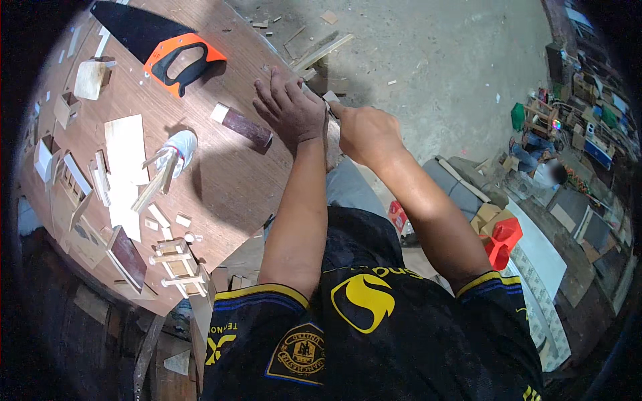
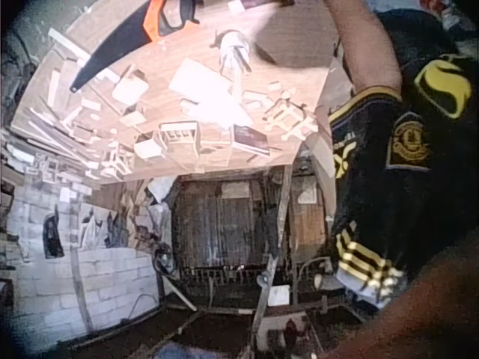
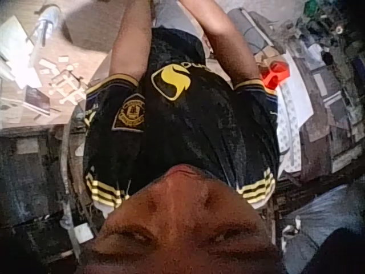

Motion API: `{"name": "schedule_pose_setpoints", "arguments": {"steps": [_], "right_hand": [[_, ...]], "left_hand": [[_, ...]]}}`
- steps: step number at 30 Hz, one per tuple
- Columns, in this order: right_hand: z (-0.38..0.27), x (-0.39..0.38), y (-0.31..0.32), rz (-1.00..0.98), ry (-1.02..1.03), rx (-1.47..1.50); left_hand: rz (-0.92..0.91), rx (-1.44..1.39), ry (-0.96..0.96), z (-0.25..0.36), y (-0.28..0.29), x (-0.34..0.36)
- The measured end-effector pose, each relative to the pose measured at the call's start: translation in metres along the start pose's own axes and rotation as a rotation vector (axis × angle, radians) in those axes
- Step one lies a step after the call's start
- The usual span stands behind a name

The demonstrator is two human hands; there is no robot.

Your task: Assembling and refining a small wooden structure using glue, a handsaw, and a chisel.

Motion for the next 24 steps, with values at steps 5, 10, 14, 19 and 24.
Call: {"name": "schedule_pose_setpoints", "arguments": {"steps": [5,10,14,19,24], "right_hand": [[0.001,-0.004,0.003,-0.023,-0.003,0.034],[0.001,-0.012,0.0,-0.046,-0.011,0.042],[0.002,-0.024,0.003,-0.043,0.005,-0.03],[0.005,-0.013,-0.013,0.027,-0.04,0.099],[0.002,-0.035,0.007,-0.044,0.011,-0.061]], "left_hand": [[-0.032,0.006,0.022,0.001,0.0,-0.002],[-0.155,0.02,0.074,0.003,-0.001,-0.003],[-0.107,0.056,0.1,0.001,-0.004,-0.003],[-0.204,0.028,0.108,0.011,0.004,-0.002],[-0.124,0.085,0.134,0.0,-0.003,-0.003]]}}
Point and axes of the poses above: each hand's wrist, its own x-axis towards the middle knuckle, its own y-axis out of the back of the hand, z = x × y, the point moved 2 cm from there along x, towards the middle knuckle, and after that the axes turned 11 degrees about -z, right-handed, at the moved point
